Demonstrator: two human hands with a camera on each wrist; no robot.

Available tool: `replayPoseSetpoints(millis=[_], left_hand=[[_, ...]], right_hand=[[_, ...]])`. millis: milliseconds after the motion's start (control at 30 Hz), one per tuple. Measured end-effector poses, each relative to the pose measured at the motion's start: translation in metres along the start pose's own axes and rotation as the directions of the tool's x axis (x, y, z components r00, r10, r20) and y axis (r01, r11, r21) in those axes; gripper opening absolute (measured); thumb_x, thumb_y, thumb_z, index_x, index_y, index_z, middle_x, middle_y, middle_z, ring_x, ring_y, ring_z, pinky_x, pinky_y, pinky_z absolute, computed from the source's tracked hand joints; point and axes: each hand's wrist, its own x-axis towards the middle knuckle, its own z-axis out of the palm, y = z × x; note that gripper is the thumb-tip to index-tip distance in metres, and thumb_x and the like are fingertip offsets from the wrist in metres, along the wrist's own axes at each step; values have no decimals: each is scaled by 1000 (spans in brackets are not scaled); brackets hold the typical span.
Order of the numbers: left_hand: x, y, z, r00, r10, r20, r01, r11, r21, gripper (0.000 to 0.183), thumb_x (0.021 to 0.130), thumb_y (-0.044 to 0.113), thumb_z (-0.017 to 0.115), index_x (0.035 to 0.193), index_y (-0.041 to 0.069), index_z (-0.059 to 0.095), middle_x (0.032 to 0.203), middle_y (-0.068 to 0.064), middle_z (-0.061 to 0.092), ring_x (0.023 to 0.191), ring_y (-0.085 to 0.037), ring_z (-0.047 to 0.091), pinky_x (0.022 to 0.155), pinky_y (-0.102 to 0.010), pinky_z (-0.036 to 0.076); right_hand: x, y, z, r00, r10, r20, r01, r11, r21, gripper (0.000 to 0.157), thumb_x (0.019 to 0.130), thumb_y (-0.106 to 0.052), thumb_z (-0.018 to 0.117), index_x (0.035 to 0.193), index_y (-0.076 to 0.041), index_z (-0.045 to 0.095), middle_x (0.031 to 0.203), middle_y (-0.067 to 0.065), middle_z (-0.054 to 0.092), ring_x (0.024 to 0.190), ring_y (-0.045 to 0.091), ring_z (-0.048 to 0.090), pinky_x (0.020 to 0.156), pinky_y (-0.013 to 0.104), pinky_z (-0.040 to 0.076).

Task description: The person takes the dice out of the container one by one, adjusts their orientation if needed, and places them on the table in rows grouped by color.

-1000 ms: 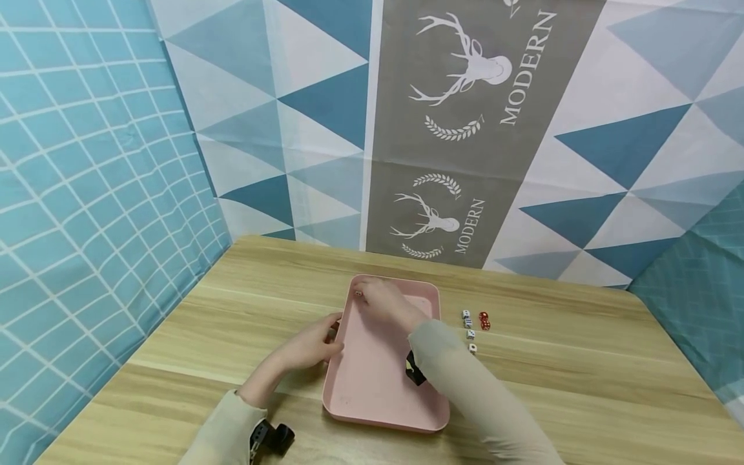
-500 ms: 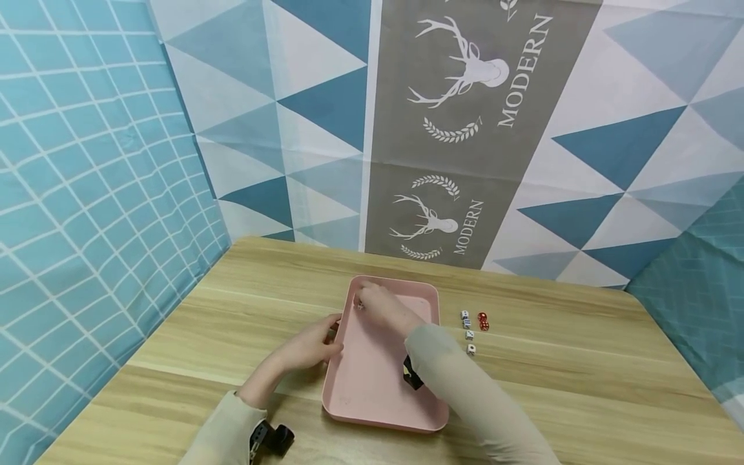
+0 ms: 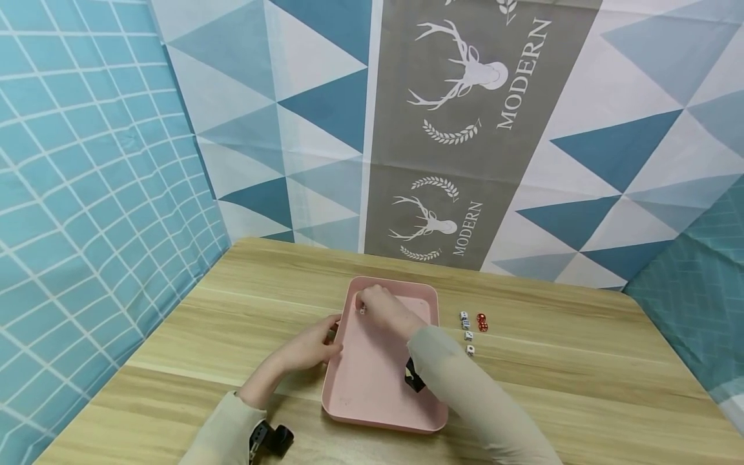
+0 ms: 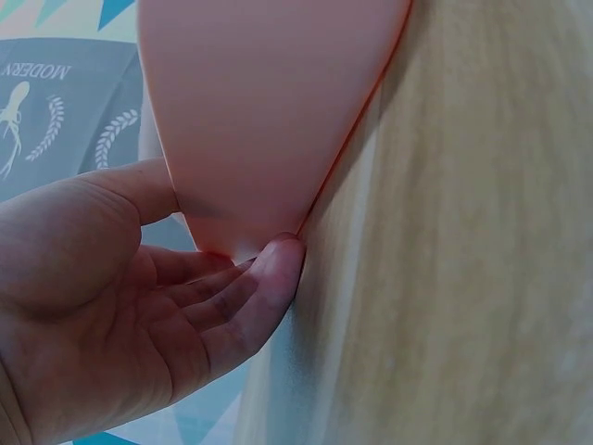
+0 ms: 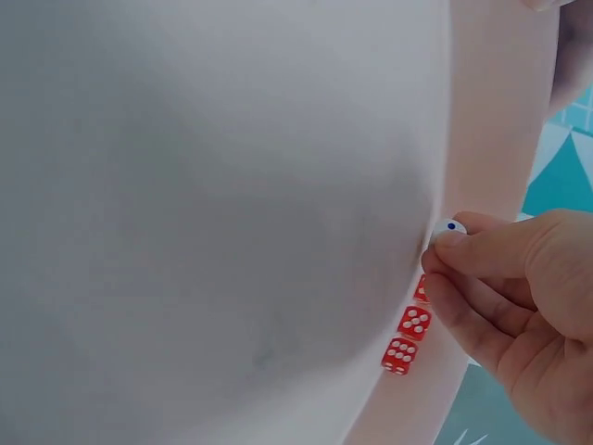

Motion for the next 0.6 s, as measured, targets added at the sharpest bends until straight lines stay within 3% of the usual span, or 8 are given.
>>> replayPoseSetpoints(millis=[367,467,600], left_hand=[[0,0,0,1000,6,1,-6,1000,7,59,85,6,52,138,-5,29,113,-19,56,94,-22,55,63,-28,48],[0,0,0,1000,1,-3,-1,1000,9,58,85,6,52,137,-6,29,113,-19,56,94,-22,54,63,-28,48],[0,0,0,1000,3,-4,-3,1000,9,57,85,6,52,136,-6,31,111,-18,57,92,-22,54,61,-28,48]], right_hand=[[-7,-6,-19,999,-50,1,50,999,3,25,78,8,56,92,-5,71,93,6,69,90,16,63,76,24,50],[-10,-4,-25,998,-61,-11,61,998,14,21,78,9,55,85,-3,71,83,4,68,77,11,60,69,22,47],[-15,-1,-32,996,-75,-52,78,995,58,18,77,10,54,74,-2,67,66,2,59,61,10,44,56,20,36]])
